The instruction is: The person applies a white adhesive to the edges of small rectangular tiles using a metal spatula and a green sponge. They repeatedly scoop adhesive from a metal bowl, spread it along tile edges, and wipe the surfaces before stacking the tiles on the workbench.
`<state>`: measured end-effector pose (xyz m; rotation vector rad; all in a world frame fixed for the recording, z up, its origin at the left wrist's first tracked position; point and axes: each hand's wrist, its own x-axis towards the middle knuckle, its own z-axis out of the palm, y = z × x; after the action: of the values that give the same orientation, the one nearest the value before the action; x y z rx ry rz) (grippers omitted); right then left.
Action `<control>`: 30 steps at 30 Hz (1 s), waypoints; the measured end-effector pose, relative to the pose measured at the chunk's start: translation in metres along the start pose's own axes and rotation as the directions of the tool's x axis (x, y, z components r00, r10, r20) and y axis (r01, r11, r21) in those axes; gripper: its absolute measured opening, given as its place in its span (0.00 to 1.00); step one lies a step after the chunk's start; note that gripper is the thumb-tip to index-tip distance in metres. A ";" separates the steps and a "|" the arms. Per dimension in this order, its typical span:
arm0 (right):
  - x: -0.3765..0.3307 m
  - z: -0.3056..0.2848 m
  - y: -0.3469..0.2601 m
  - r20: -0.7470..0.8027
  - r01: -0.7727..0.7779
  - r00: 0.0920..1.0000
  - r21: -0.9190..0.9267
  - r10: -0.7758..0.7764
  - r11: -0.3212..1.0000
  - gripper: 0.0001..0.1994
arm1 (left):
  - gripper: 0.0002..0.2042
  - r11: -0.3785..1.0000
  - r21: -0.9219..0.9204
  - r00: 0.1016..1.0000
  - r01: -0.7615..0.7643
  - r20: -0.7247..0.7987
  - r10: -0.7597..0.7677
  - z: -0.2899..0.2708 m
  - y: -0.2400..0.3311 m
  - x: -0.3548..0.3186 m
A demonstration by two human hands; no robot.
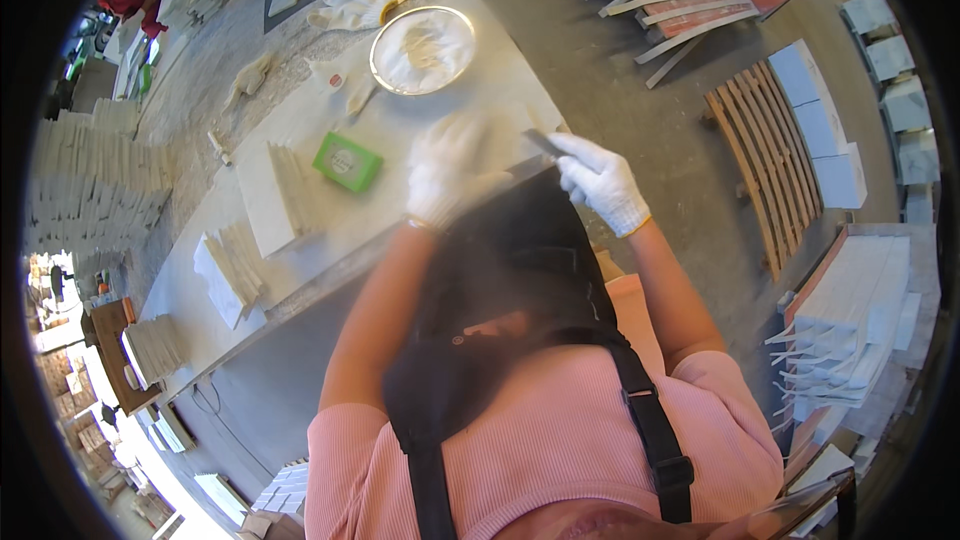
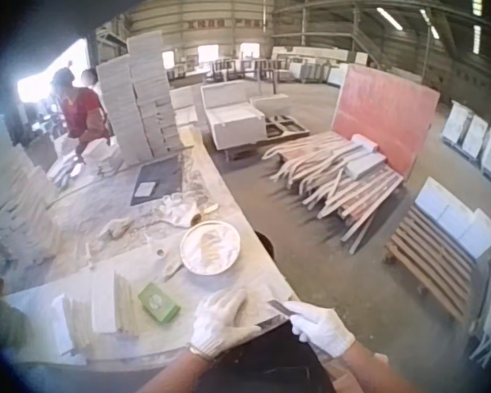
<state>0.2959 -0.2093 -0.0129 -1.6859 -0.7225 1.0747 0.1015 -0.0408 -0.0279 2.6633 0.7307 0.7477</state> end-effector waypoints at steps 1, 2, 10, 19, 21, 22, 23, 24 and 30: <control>-0.002 -0.012 -0.003 -0.058 0.080 0.995 0.030 -0.078 0.996 0.20 | 0.36 1.000 -0.026 1.000 0.012 0.015 -0.012 -0.001 0.001 0.000; -0.001 -0.020 -0.006 -0.099 0.049 0.994 0.055 -0.043 0.997 0.22 | 0.36 0.999 -0.041 0.999 0.026 0.036 -0.025 -0.002 0.001 0.000; 0.010 -0.024 -0.007 -0.043 0.089 0.995 0.052 -0.087 0.995 0.26 | 0.38 1.000 -0.017 1.000 0.015 0.022 -0.014 0.000 0.000 0.000; 0.008 -0.014 -0.018 -0.001 0.088 0.996 0.089 -0.088 0.992 0.29 | 0.39 0.999 0.000 0.998 0.035 0.050 -0.035 0.001 -0.001 -0.001; 0.007 -0.014 -0.016 -0.025 0.083 0.996 0.071 -0.082 0.994 0.28 | 0.38 0.999 0.039 0.999 0.019 0.025 -0.020 0.002 -0.002 -0.002; 0.008 -0.015 -0.014 -0.019 0.136 0.991 0.084 -0.135 0.987 0.27 | 0.37 0.999 0.023 0.997 0.025 0.069 -0.026 0.003 -0.001 -0.001; 0.008 -0.016 -0.013 -0.057 0.094 0.994 0.090 -0.089 0.991 0.25 | 0.36 0.999 0.020 0.995 0.026 0.091 -0.027 0.004 -0.001 -0.001; 0.009 -0.016 -0.012 -0.053 0.112 0.993 0.126 -0.106 0.986 0.23 | 0.35 0.998 0.039 0.992 0.040 0.121 -0.044 0.001 -0.002 0.000; 0.007 -0.017 -0.009 -0.144 0.105 0.986 0.133 -0.085 0.986 0.22 | 0.33 1.000 0.023 1.000 0.008 -0.024 -0.007 -0.021 0.015 0.007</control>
<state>0.3149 -0.2073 -0.0040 -1.5724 -0.6178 0.9114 0.1009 -0.0464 -0.0016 2.6753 0.7593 0.7746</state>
